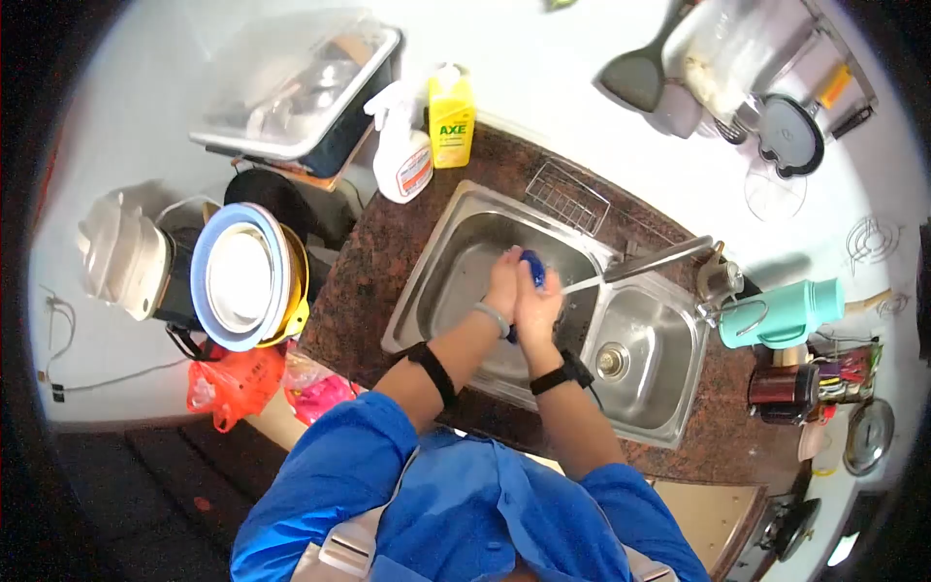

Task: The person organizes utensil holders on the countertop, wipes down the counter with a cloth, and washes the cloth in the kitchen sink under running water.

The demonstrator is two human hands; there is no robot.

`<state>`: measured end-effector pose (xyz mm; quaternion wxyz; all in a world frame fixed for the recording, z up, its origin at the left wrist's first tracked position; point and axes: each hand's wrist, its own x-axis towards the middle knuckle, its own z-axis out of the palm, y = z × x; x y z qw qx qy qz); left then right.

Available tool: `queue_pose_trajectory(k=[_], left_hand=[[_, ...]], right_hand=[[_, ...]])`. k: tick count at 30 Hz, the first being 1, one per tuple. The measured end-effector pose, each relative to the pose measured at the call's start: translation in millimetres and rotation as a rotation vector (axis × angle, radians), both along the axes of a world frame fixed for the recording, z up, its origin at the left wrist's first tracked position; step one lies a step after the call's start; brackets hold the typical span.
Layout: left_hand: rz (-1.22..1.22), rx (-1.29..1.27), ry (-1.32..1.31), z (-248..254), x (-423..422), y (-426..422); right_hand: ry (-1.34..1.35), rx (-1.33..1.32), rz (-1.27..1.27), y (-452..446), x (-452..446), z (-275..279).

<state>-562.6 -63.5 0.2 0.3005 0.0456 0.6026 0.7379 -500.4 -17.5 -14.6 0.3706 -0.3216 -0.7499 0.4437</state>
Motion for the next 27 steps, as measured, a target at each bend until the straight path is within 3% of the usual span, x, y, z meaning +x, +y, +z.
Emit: queue_pose_trajectory(k=[1, 2, 3, 5, 7, 8, 9, 10, 12, 13, 15, 18, 21, 23, 27], left_hand=[[-0.002, -0.188, 0.195, 13.1, -0.7, -9.2], [-0.007, 0.031, -0.141, 15.2, 2.5, -14.9], [-0.012, 0.255, -0.482, 12.6, 9.7, -22.3], [-0.223, 0.277, -0.225, -8.6, -1.8, -39.4], [-0.141, 0.277, -0.474, 5.5, -3.9, -50.2], [-0.162, 0.335, -0.440, -14.9, -1.7, -47.8], [-0.246, 0.316, -0.437, -5.8, -3.3, -56.6], [-0.287, 0.313, -0.443, -7.0, -3.8, -58.8], [-0.398, 0.372, -0.477, -19.2, 1.5, -54.1], [-0.416, 0.409, -0.498, -8.8, 3.3, -57.2], [-0.484, 0.464, -0.648, 6.2, 5.0, -66.9], [-0.500, 0.460, -0.648, 15.6, -2.2, -86.1], [-0.466, 0.559, -0.612, 4.5, -10.9, -103.2], [-0.443, 0.497, -0.675, -2.8, -15.7, -114.2], [-0.360, 0.389, -0.743, -6.2, -25.8, -122.5]], right_hand=[[-0.004, -0.011, -0.005, -0.3, -9.1, 15.1], [-0.032, -0.195, 0.171, 6.0, -12.0, 55.7], [-0.150, -0.397, 0.031, 23.0, -30.4, 35.3], [-0.432, -0.177, -0.032, 11.7, -50.7, 71.9], [-0.457, -0.166, 0.190, 48.2, -80.0, 13.2], [-0.449, -0.355, 0.263, 12.8, -88.8, 92.1], [-0.391, -0.015, 0.251, 62.8, -123.4, 36.4], [-0.365, 0.181, 0.213, 52.5, -141.0, 85.3], [-0.222, -0.032, 0.283, 27.1, -179.0, 167.9], [-0.220, 0.063, 0.256, 27.6, -199.1, 183.2], [-0.199, 0.095, 0.292, 36.8, -241.6, 194.6], [-0.188, 0.117, 0.287, 41.7, -291.1, 197.3], [-0.210, 0.007, 0.321, 32.2, -322.1, 215.1], [-0.341, -0.092, 0.319, 27.3, -333.6, 221.9], [-0.332, -0.261, 0.305, 27.5, -344.5, 224.2]])
